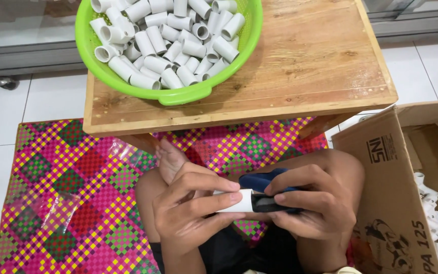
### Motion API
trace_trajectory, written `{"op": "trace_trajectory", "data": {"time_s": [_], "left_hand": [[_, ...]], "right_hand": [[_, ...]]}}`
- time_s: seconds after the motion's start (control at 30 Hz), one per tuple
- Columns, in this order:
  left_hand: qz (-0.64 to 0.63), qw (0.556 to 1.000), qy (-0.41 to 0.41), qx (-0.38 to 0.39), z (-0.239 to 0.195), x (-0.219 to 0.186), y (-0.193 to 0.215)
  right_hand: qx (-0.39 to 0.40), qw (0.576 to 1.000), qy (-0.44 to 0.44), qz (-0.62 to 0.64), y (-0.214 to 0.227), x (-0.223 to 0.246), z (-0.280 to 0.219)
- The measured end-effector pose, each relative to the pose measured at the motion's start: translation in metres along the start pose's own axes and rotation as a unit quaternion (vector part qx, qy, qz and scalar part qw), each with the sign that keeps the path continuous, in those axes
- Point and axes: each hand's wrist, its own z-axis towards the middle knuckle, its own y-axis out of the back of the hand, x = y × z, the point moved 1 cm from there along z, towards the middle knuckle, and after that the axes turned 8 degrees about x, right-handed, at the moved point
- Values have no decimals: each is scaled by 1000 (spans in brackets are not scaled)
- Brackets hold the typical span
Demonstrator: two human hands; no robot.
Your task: The person sits on the floor and repeatedly picks up small white plastic pipe fittings from a cardboard box. They wipe each fitting with a blue cloth and place it into a green colander on a small wooden table. The process is repeated for several fittings.
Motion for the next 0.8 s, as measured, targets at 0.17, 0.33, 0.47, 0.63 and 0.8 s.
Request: {"op": "trace_trajectory", "data": {"time_s": [0.17,0.33,0.47,0.63,0.8], "left_hand": [[-29,999,-5,36,4,0,4],[-20,1000,-8,20,6,-1,-2],[-37,999,6,13,5,-2,-3],[-23,999,4,27,5,-1,0],[-11,999,8,47,6,-2,2]], "right_hand": [[-15,998,54,-8,0,-4,3],[-39,996,75,-28,3,-14,-2],[3,998,63,-4,6,-6,6],[66,997,38,14,10,2,18],[91,996,11,8,12,4,25]]}}
